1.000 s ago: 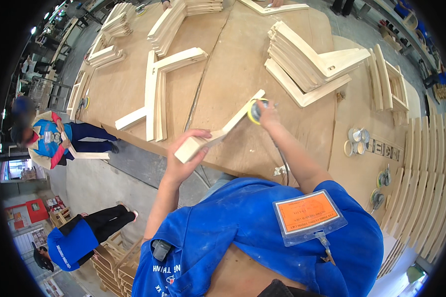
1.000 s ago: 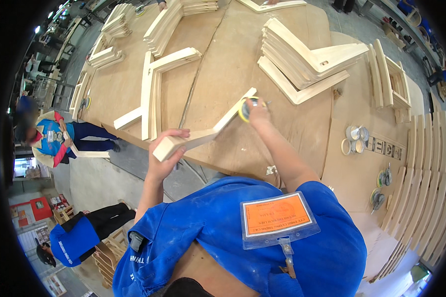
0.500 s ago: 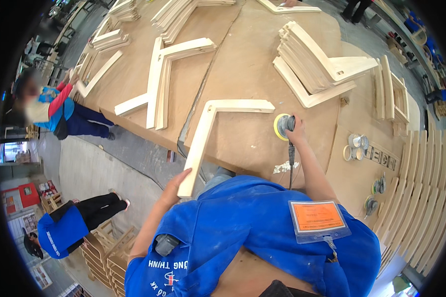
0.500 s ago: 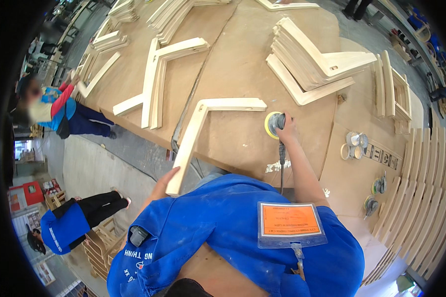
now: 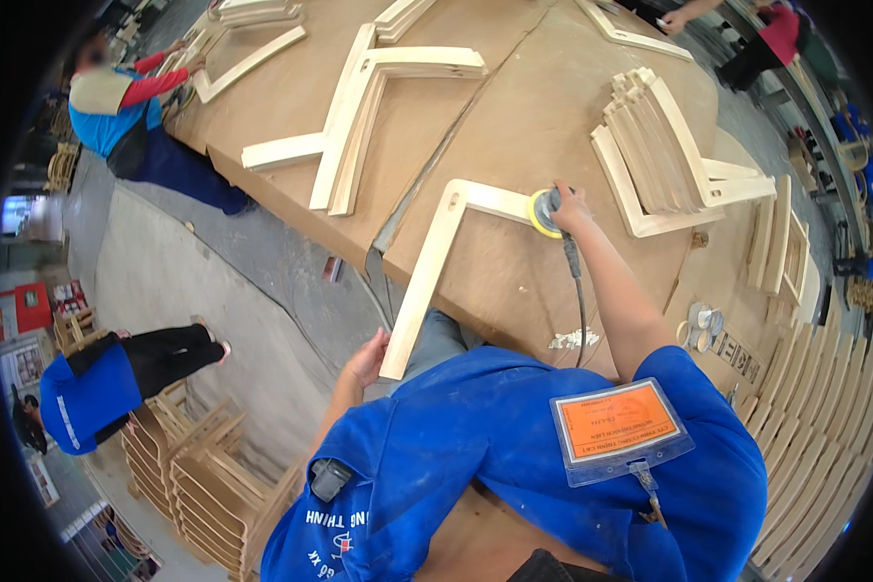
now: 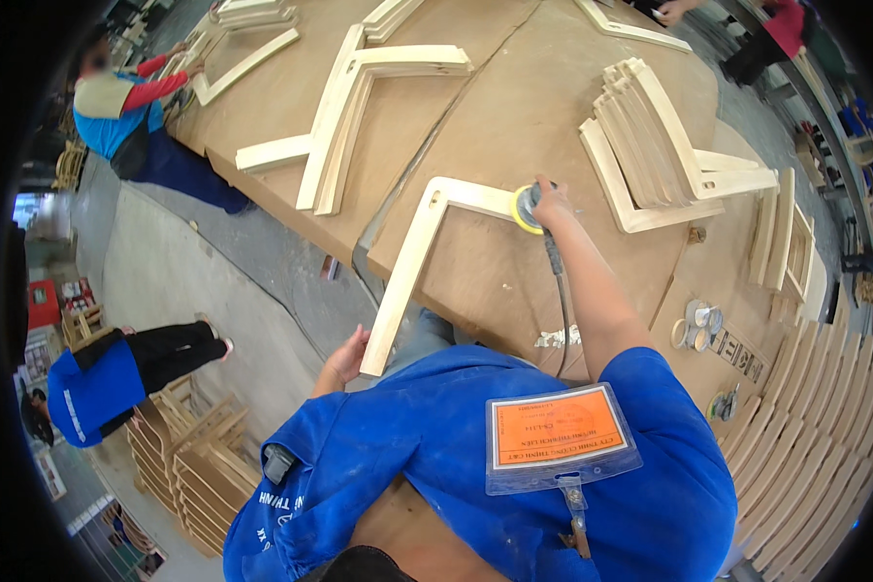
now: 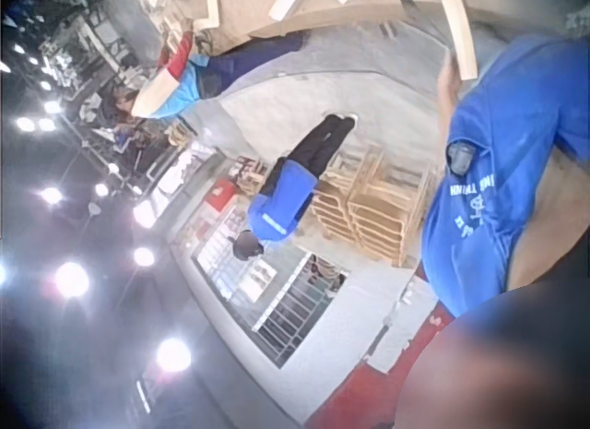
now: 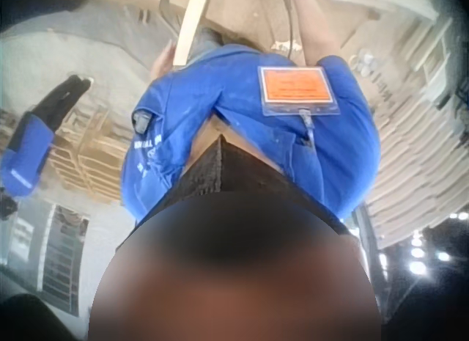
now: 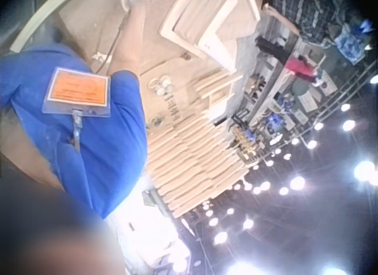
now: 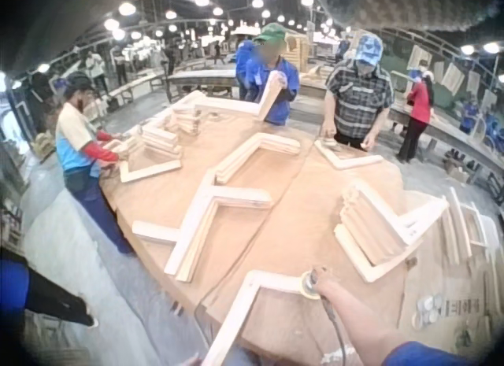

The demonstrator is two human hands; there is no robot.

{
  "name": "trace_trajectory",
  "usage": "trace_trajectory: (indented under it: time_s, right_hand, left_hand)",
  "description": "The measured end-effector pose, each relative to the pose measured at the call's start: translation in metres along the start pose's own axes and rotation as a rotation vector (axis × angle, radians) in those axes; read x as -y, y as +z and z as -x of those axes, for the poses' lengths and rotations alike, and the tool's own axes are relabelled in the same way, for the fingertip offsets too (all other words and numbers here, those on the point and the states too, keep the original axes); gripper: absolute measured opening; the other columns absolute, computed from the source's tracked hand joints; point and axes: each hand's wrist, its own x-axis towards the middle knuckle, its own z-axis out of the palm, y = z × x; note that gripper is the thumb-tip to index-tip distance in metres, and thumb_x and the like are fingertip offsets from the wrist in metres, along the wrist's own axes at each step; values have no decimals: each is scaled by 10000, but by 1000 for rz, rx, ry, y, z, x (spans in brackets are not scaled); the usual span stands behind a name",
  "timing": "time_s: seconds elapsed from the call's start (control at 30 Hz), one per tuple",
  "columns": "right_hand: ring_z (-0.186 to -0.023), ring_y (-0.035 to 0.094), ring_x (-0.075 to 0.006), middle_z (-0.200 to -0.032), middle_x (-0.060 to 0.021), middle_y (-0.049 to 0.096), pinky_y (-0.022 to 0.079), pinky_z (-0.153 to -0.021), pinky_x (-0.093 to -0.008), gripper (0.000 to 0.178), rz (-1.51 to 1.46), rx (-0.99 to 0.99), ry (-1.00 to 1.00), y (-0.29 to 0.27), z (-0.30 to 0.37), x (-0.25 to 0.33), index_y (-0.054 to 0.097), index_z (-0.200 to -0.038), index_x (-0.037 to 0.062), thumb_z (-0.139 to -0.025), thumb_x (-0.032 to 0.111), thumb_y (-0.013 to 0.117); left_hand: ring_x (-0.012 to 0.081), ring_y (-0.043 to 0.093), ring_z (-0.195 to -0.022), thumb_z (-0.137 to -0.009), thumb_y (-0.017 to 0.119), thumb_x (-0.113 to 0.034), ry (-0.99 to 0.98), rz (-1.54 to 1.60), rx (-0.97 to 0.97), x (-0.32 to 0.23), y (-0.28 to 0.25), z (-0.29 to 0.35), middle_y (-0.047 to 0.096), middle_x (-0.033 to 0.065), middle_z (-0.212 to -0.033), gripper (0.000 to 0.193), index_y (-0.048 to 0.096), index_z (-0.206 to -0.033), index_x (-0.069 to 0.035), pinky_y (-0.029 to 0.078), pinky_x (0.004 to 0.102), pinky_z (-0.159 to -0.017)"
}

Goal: The person uses an orbital sander to smooth the surfaces of L-shaped wooden pieces on a workbench. They handle each piece one at a time, sanding edges and flat surfaces, then place the finished pieces into a stack. The person also organizes sanding discs and accessories in a container.

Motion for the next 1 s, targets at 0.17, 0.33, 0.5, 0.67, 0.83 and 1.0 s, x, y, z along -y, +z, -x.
trace_trajectory:
  time_s: [0.17, 0.33, 0.5, 0.67, 0.83, 1.0]
  right_hand:
    - [-1100, 517, -410, -1296, -258, 338, 453, -943, -404, 792, 94, 94, -199, 20, -31, 82, 309, -1382, 265, -699, 98, 672]
    - [-1085, 532, -404, -1306, -240, 337, 462, -920, -414, 713, 139, 188, -434, 37, -14, 156, 328, -1371, 275, -745, 63, 594]
    - [-1028, 563, -388, -1251, -215, 364, 480, -884, -422, 649, 293, 291, -731, 72, 62, 199, 352, -1374, 304, -796, 77, 538]
    - [-1006, 569, -398, -1310, -221, 340, 491, -861, -412, 637, 346, 486, -993, 89, 163, 214, 364, -1376, 309, -817, 42, 511]
    - [-929, 574, -432, -1286, -214, 381, 496, -829, -440, 563, 301, 569, -1363, 99, 218, 219, 394, -1357, 292, -845, 69, 472]
    - [-963, 574, -442, -1286, -215, 379, 489, -853, -450, 596, 364, 545, -1157, 92, 183, 213, 380, -1366, 292, -821, 107, 535]
  left_hand:
    - [327, 551, -1112, -874, 150, -695, 25, 304, 162, -4, 11, 12, 525, 222, -1243, 865, 370, -1359, -14, 449, 390, -927]
    - [355, 560, -1096, -742, 169, -842, 40, 401, 161, -14, 0, 13, 509, 249, -1254, 1089, 307, -1382, 27, 479, 431, -875]
    - [361, 549, -1114, -692, 143, -882, 76, 401, 131, -26, -15, 11, 514, 237, -1258, 1178, 378, -1331, 79, 460, 437, -903]
    - [350, 543, -1124, -659, 179, -905, 98, 498, 199, -29, -22, 13, 523, 220, -1254, 1193, 408, -1313, 66, 424, 442, -954]
    - [315, 539, -1137, -658, 179, -908, -1, 504, -4, -28, -24, 17, 524, 220, -1255, 1194, 435, -1278, 79, 417, 424, -963]
    - [297, 581, -1079, -736, 208, -852, 31, 366, 185, -27, -25, 10, 575, 199, -1191, 1075, 462, -1261, 51, 468, 404, -898]
